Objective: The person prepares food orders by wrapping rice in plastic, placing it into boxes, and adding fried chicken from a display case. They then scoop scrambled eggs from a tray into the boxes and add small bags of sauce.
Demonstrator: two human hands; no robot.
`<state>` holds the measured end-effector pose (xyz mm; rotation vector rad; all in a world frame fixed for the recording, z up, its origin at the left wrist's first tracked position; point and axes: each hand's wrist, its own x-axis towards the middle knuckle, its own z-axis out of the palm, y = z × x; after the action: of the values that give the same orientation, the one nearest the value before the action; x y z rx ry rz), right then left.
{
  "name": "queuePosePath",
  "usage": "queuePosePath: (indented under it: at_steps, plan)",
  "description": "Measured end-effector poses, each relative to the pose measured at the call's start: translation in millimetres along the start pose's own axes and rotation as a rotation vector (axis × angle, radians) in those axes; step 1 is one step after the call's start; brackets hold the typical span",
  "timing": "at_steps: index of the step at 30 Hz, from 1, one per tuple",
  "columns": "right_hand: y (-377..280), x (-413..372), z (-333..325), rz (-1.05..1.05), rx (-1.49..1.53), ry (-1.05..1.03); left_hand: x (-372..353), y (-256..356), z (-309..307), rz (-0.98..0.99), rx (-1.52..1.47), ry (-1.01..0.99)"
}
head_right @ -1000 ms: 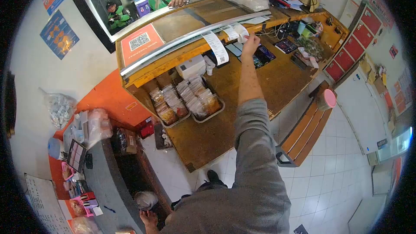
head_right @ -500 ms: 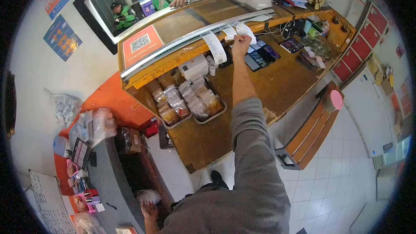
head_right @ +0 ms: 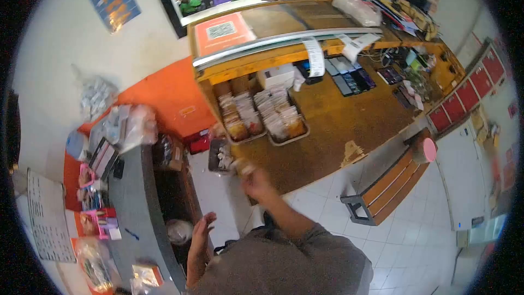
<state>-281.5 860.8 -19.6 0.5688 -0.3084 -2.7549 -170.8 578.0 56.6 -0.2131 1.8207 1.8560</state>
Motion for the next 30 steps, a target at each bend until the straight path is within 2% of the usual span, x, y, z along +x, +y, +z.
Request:
queuePosePath:
  at_steps: [1,2,3,4,5,6,7,8,11,12,13,14,15,16,17,19,21,22,23,24,26,27,29,30]
  plan:
    - [74.6,-0.2,-28.3,-0.314,-0.827,0.007,0.6,2.0,-7.2,0.028,-0.001,0.0]
    - [140.1,-18.0,1.8,-0.052,-0.84,0.211,1.7,-4.2,-17.5,0.055,-0.008,0.007]
    - [172.2,-15.7,-0.4,0.001,-0.863,0.221,3.1,-8.3,-29.9,0.216,-0.134,0.031]
    - [203.4,-12.4,-3.8,-0.083,-1.301,0.057,-1.5,-12.4,-47.2,0.105,-0.206,0.139]
    - [234.8,-8.6,-9.1,-0.146,-1.724,-0.18,-17.0,6.1,-52.3,0.174,-0.515,0.32]
    - [259.7,-2.8,-9.9,-0.148,-1.782,-0.271,-24.0,-7.2,-79.8,0.216,-0.704,0.423]
    - [280.8,5.7,-9.2,-0.134,-1.833,-0.388,-39.4,-11.9,-102.5,0.272,-0.772,0.498]
    - [308.3,13.5,-14.1,-0.015,-1.84,-0.419,-54.7,-24.8,-132.8,0.23,-0.672,0.591]
    - [395.8,29.1,-23.2,0.273,-1.849,-0.593,-109.0,-58.0,-196.9,0.413,-0.661,0.807]
    - [425.1,27.9,-7.3,0.648,-1.897,-0.467,-133.1,-66.0,-216.6,0.502,-0.724,0.893]
    - [455.1,27.9,-18.2,0.723,-1.915,-0.513,-154.1,-68.3,-235.1,0.598,-0.774,0.955]
    - [480.5,31.4,-25.8,0.975,-1.673,-0.211,-178.6,-51.3,-250.3,0.619,-0.817,1.158]
    - [500.1,32.6,-36.0,1.179,-1.405,0.1,-205.6,-50.5,-263.4,0.676,-0.839,1.226]
    - [515.7,47.6,-65.6,1.252,-1.312,0.279,-228.7,-54.9,-280.3,0.718,-0.779,1.238]
    - [534.0,64.3,-81.6,1.273,-1.333,0.28,-248.6,-57.1,-294.3,0.754,-0.717,1.246]
    - [573.6,112.3,-98.8,1.102,-1.346,0.319,-271.8,-54.1,-315.4,0.72,-0.677,1.275]
    - [607.7,198.8,-114.6,0.781,-1.666,-0.077,-282.6,-59.7,-330.1,0.69,-0.636,1.23]
    - [632.2,238.0,-107.9,0.422,-1.908,-0.178,-281.9,-64.8,-333.6,0.695,-0.646,1.235]
    - [649.3,281.0,-101.5,0.191,-1.987,-0.283,-278.9,-69.8,-335.7,0.657,-0.672,1.23]
    - [655.0,365.7,-137.9,-0.055,-2.069,-0.334,-274.8,-72.8,-339.3,0.622,-0.695,1.226]
    - [675.4,477.6,-156.5,-0.402,-2.069,-0.767,-267.1,-64.9,-342.5,0.594,-0.749,1.23]
    - [691.9,485.7,-141.3,-0.386,-2.073,-0.783,-261.8,-60.4,-344.6,0.559,-0.795,1.227]
    - [721.1,475.4,-92.5,0.116,-2.404,-0.406,-247.0,-59.3,-351.5,0.53,-0.848,1.24]
    - [728.8,474.1,-81.9,0.145,-2.412,-0.411,-237.0,-58.9,-354.5,0.527,-0.843,1.253]
